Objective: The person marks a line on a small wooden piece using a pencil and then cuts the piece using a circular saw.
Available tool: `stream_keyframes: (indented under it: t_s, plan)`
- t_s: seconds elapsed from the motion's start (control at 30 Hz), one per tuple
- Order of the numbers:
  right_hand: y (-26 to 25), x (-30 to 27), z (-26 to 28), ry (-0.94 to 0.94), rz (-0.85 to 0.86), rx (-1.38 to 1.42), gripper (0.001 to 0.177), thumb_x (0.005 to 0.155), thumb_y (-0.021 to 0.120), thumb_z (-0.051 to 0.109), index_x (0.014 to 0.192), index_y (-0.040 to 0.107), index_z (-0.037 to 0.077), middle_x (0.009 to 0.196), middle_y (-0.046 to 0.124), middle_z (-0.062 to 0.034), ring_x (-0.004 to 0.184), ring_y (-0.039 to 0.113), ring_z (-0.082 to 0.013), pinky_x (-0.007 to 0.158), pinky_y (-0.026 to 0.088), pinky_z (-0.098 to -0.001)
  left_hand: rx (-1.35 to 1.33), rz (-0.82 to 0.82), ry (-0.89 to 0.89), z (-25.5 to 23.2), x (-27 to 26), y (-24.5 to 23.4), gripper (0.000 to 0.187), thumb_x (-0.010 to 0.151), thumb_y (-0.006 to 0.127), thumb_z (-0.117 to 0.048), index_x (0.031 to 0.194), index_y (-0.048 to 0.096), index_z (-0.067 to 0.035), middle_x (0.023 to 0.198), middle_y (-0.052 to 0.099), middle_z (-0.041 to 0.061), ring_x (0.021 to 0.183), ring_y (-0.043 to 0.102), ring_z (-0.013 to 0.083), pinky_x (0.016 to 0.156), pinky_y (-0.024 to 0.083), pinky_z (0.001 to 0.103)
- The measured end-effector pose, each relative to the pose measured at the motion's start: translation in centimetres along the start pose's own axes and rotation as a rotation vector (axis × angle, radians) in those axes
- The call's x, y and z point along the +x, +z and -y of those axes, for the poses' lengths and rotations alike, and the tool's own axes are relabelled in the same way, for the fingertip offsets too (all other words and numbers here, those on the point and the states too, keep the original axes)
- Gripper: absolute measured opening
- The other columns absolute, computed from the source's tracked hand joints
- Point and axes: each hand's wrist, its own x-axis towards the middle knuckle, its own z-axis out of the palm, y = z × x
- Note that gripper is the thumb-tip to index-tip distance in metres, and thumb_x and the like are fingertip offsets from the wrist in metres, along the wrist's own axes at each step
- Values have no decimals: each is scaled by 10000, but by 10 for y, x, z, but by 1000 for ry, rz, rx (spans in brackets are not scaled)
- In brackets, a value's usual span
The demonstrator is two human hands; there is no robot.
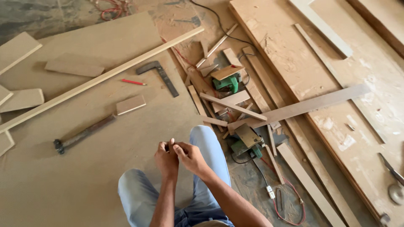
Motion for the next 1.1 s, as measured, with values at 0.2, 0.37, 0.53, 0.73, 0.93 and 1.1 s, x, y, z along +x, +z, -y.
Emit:
stream_keyframes:
  t_s: [0.2, 0.37, 0.53, 0.73, 0.93, 1.1]
  plan:
    - [-19, 0, 32, -68, -69, -126, 372, 1043, 567, 313, 1002, 717, -25, 807, 690, -173, 683, 628, -275, 644, 505, -381, 247, -15, 297, -3, -3, 9, 316, 1030, 559, -303, 881, 565, -24, 839, 694, 205, 755, 689, 420, 626, 549, 530]
    - [-31, 0, 36, -77, -84, -235, 398, 1048, 581, 316, 891, 699, -30, 745, 648, -181, 624, 580, -304, 609, 473, -407, 306, 21, 364, 5, 0, 20, 306, 1040, 554, -283, 852, 558, -42, 804, 679, 196, 752, 688, 402, 632, 556, 507]
    - [-41, -1, 39, 13, -92, -171, 384, 1034, 577, 336, 936, 725, -5, 640, 603, -156, 552, 556, -251, 552, 470, -395, 154, 125, 474, 14, 2, 17, 260, 1027, 602, -224, 856, 548, -35, 782, 666, 196, 708, 663, 409, 595, 521, 514]
    - [-43, -3, 38, 40, -100, -164, 422, 1051, 572, 346, 890, 717, -15, 624, 605, -129, 525, 536, -206, 513, 446, -368, 111, 113, 507, 14, -4, 16, 301, 1026, 637, -186, 805, 523, -16, 721, 643, 194, 634, 655, 378, 541, 520, 470]
    - [-37, -4, 36, 16, -71, -175, 401, 1055, 580, 324, 917, 713, -28, 611, 567, -142, 509, 494, -224, 506, 417, -385, 119, 77, 468, 11, -4, 5, 307, 1026, 633, -170, 788, 530, -6, 697, 637, 199, 604, 654, 367, 515, 511, 451]
    - [-23, 0, 3, -1, -71, -127, 320, 1035, 600, 257, 942, 730, -20, 716, 695, -155, 605, 649, -197, 568, 518, -352, 91, 63, 420, 17, -4, -3, 286, 1031, 627, -156, 786, 590, -14, 718, 657, 183, 618, 659, 342, 559, 526, 437]
